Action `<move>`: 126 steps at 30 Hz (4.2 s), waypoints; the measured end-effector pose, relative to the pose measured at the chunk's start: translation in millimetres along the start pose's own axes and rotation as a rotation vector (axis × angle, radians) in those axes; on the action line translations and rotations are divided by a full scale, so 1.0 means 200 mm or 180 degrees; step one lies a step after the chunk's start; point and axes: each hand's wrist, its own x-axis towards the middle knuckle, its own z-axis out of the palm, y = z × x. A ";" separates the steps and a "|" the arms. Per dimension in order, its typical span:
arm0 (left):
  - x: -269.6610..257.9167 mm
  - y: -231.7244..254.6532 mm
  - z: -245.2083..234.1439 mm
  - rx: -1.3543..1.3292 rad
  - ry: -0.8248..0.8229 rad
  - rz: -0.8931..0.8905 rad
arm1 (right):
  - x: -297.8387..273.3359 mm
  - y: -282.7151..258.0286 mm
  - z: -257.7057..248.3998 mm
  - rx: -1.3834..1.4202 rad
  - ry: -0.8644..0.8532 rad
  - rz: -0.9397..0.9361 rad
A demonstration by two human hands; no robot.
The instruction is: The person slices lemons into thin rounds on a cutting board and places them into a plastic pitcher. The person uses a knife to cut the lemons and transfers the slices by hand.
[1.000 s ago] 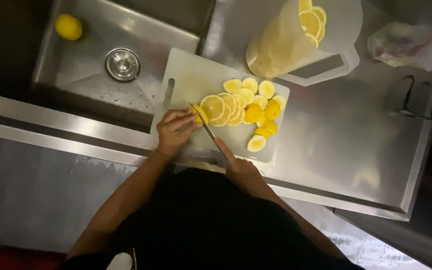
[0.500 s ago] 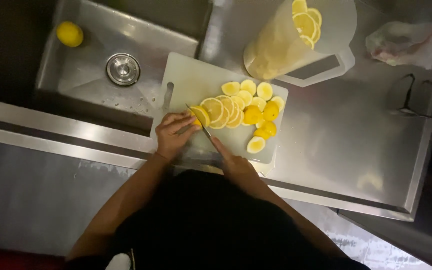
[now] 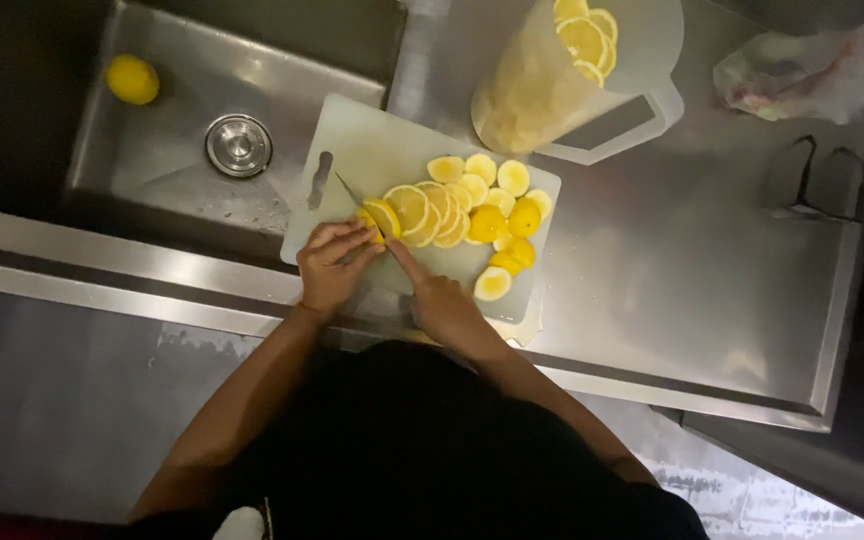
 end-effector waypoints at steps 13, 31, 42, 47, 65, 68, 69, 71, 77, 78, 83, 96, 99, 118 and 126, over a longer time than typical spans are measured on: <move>-0.08 -0.02 0.08 0.0169 -0.0113 0.0430 | -0.09 0.13 0.04 0.0448 -0.0060 -0.0068; -0.11 0.06 0.05 0.0020 -0.0118 0.0303 | -0.21 0.16 -0.10 0.0904 0.0095 -0.0297; -0.10 0.04 0.08 -0.0353 -0.0032 0.0014 | -0.46 0.15 0.01 -0.0344 -0.0340 0.0600; -0.10 0.04 0.07 -0.0407 -0.0027 0.0164 | -0.45 0.29 0.14 -0.0586 0.0093 0.0234; -0.16 0.00 0.06 -0.0370 0.0022 -0.0243 | -0.21 0.11 0.05 -0.0111 -0.0051 0.0053; -0.16 0.00 0.06 -0.0354 -0.0014 -0.0229 | -0.18 0.07 0.03 0.0250 -0.0025 -0.0066; -0.16 -0.01 0.05 -0.0309 -0.0078 -0.0178 | -0.18 0.05 0.02 0.0339 -0.0098 -0.0060; -0.14 0.04 0.04 -0.0307 -0.0098 -0.0223 | -0.24 0.10 0.03 0.0068 -0.0256 0.0134; -0.12 0.06 0.04 -0.0352 -0.0055 -0.0294 | -0.30 0.08 0.00 -0.0356 -0.0422 0.0361; -0.10 0.08 0.03 -0.0302 -0.0051 -0.0309 | -0.29 0.05 -0.04 -0.0153 -0.0489 0.0374; -0.12 0.07 0.03 -0.0365 -0.0097 -0.0297 | -0.08 0.11 0.11 0.0278 0.0040 -0.0067; -0.14 0.03 0.04 -0.0173 -0.0122 -0.0195 | -0.12 0.09 0.10 0.0279 -0.0115 0.0048; -0.13 0.03 0.05 -0.0234 -0.0094 -0.0239 | -0.06 0.14 0.15 0.0907 -0.0032 -0.0007; -0.07 0.06 0.10 0.0221 -0.1200 0.0376 | -0.24 0.33 -0.09 0.1827 0.0975 -0.0511; 0.42 0.34 0.13 0.1414 -0.2897 -0.0648 | -0.45 0.41 -0.06 0.1935 0.0213 0.0232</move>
